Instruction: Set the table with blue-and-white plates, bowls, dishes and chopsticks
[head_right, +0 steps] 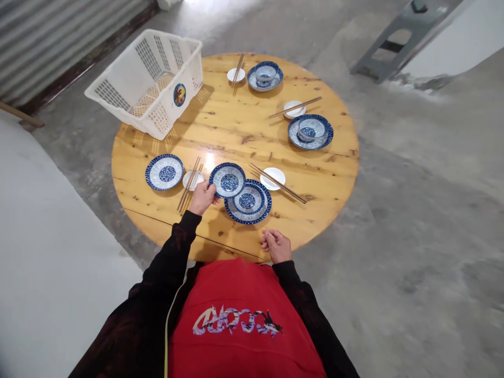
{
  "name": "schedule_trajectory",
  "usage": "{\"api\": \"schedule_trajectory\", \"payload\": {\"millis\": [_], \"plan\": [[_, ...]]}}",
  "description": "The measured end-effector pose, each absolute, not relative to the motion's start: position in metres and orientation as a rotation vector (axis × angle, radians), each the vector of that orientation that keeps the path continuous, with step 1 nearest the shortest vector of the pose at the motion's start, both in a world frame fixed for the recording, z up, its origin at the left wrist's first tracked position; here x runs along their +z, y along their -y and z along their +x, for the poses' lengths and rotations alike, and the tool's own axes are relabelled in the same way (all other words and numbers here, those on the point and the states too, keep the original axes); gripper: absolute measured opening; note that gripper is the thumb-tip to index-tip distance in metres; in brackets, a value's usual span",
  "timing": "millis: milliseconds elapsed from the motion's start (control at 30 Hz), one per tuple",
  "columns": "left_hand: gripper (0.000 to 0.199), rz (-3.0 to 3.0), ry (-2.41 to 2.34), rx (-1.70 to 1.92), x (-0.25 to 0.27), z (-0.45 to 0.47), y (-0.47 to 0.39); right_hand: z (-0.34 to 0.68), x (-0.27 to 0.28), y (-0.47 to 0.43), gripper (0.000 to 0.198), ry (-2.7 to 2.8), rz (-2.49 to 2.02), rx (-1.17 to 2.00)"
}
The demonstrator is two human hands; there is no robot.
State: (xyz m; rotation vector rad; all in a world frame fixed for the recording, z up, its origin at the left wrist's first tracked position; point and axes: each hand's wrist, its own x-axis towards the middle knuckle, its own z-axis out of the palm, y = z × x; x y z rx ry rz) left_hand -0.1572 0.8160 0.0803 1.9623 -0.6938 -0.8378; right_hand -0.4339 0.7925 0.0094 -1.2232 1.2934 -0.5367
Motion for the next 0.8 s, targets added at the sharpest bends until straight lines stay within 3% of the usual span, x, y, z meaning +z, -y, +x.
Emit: {"api": "schedule_trajectory", "payload": {"millis": [300, 800], "plan": [[0.014, 2.357, 1.179, -0.783, 0.088, -0.204, -0.793, -0.443, 0.016, -0.787, 0.059, -1.325, -1.115, -0.53], [0.027, 2.587, 1.304, -0.717, 0.073, -0.208, -0.794, -0.444, 0.009, -0.783, 0.061, -1.315, -1.06, -0.469]]}}
